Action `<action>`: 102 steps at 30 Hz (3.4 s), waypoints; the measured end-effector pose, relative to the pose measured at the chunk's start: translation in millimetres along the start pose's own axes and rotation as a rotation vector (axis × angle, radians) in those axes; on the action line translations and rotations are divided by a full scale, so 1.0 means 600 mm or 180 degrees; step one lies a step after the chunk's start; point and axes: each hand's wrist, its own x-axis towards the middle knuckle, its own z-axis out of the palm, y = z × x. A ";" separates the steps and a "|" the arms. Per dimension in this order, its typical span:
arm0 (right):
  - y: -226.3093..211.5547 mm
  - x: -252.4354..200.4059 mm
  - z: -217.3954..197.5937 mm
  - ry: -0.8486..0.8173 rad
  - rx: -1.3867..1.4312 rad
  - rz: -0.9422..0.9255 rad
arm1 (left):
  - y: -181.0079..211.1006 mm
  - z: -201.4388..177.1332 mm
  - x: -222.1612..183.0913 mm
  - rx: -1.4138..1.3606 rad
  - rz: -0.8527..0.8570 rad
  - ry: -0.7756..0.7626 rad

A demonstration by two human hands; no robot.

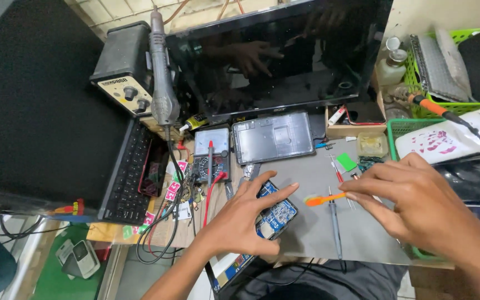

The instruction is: Testing electrical components on a smartphone motherboard using multimeter probes and adjusting connectors with a spudger.

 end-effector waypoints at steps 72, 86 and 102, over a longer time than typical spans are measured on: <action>-0.213 -0.043 0.206 -0.0579 0.4563 0.3783 | -0.047 0.089 0.010 -0.2891 -0.1423 0.2219; -0.051 -0.044 0.058 0.0819 0.0376 0.0574 | -0.004 0.030 0.011 -0.3239 -0.1763 0.1910; -0.062 0.003 0.011 0.0763 -0.0486 -0.0150 | 0.021 0.021 0.008 -0.2866 -0.2064 0.1571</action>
